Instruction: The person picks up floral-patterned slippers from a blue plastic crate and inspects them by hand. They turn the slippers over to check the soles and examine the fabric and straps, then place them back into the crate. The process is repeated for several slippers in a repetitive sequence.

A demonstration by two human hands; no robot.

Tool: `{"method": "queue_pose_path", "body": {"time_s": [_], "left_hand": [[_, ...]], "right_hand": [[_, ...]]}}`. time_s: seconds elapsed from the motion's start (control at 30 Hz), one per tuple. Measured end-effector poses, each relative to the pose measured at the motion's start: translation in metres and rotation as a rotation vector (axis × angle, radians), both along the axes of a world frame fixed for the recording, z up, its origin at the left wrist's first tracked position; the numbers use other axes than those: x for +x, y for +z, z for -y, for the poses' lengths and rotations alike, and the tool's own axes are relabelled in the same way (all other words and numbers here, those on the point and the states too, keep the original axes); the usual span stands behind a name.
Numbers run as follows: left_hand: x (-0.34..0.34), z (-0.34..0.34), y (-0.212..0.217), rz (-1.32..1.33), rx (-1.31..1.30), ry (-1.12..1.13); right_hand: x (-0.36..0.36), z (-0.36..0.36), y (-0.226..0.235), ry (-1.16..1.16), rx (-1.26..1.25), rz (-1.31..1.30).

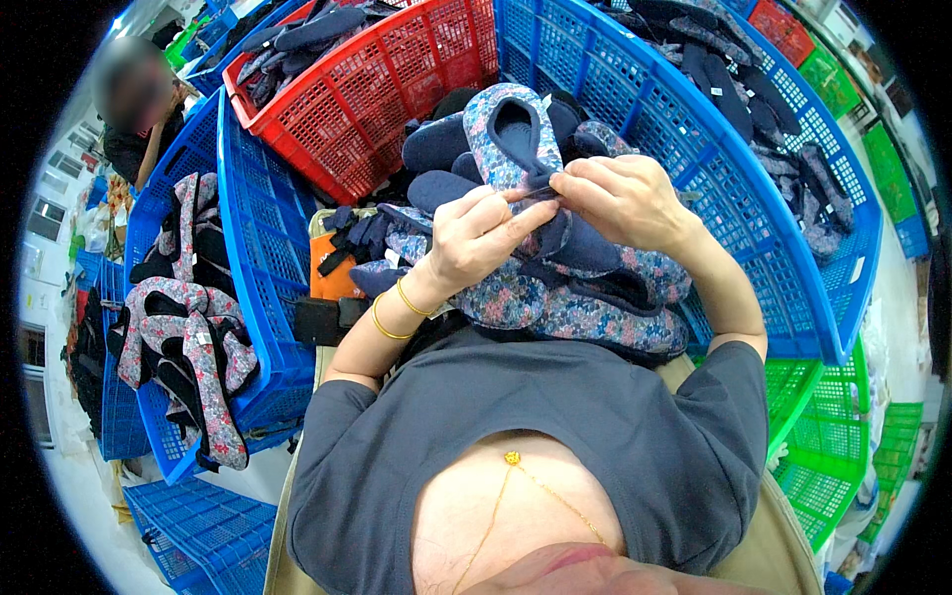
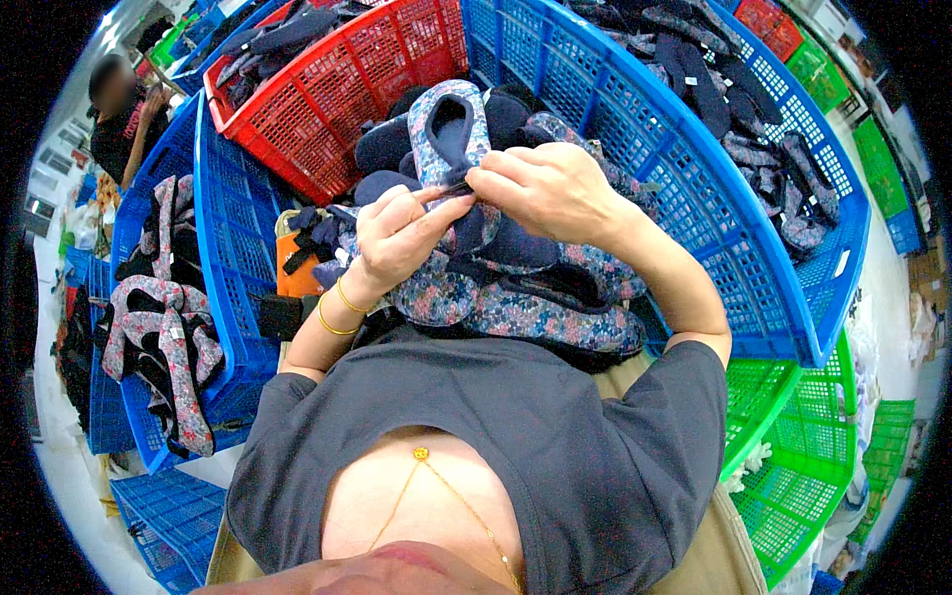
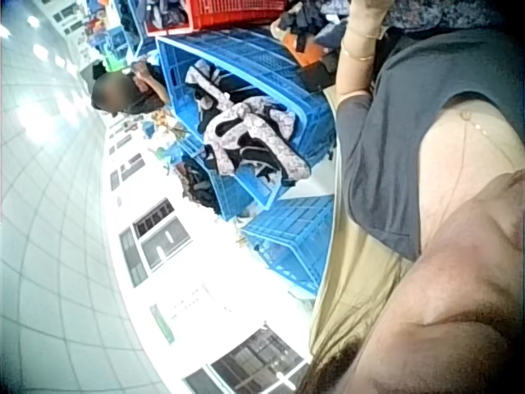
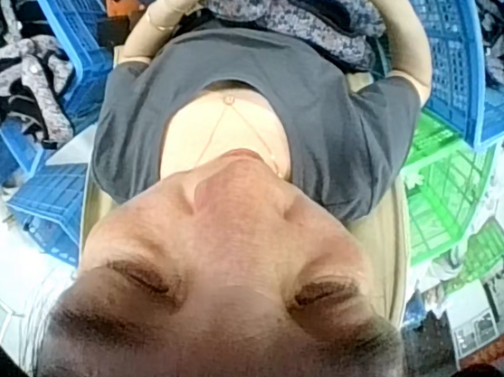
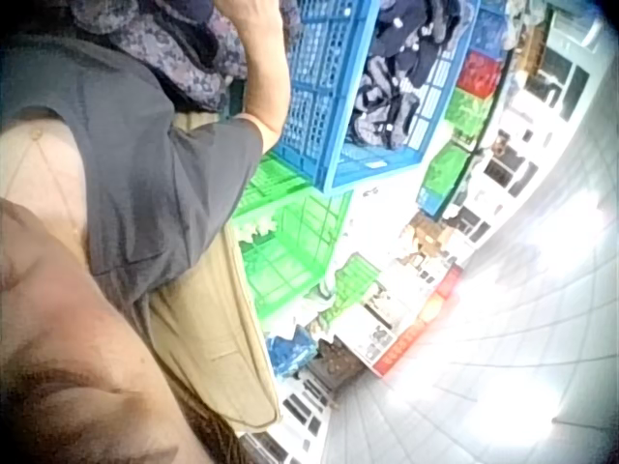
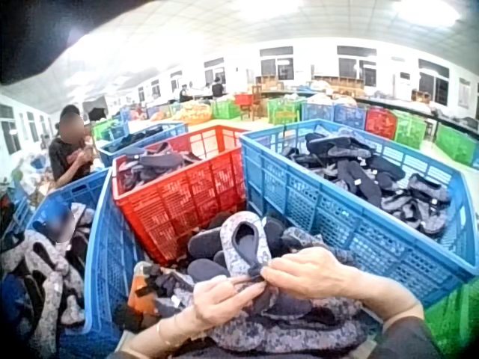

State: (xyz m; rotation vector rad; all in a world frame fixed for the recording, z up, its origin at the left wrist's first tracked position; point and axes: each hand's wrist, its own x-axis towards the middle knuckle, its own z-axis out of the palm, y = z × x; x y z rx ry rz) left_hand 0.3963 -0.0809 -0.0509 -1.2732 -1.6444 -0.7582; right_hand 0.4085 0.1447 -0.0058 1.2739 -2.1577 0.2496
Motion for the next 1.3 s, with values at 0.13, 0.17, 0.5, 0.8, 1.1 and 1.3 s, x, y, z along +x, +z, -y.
{"method": "queue_pose_path", "body": {"time_s": [0.13,0.17,0.5,0.8,1.1,1.3], "left_hand": [[0.001,0.001,0.0,0.0,-0.01,-0.017],[0.001,0.001,0.0,0.0,-0.012,-0.018],[0.003,0.007,-0.001,0.002,-0.023,-0.048],[-0.098,0.121,0.031,0.317,-0.365,1.101],[-0.01,-0.013,0.047,0.566,-0.399,0.133],[-0.011,0.003,0.047,0.919,-0.342,0.003]], "right_hand": [[0.0,0.0,-0.007,0.006,-0.09,0.019],[-0.002,-0.001,-0.009,0.021,-0.187,0.062],[0.006,-0.013,-0.004,-0.061,-0.301,0.311],[0.003,-0.029,-0.004,-0.204,-0.767,0.575],[-0.024,-0.037,-0.039,-0.186,-0.921,0.826],[-0.023,-0.04,-0.039,-0.17,-1.016,1.043]]}}
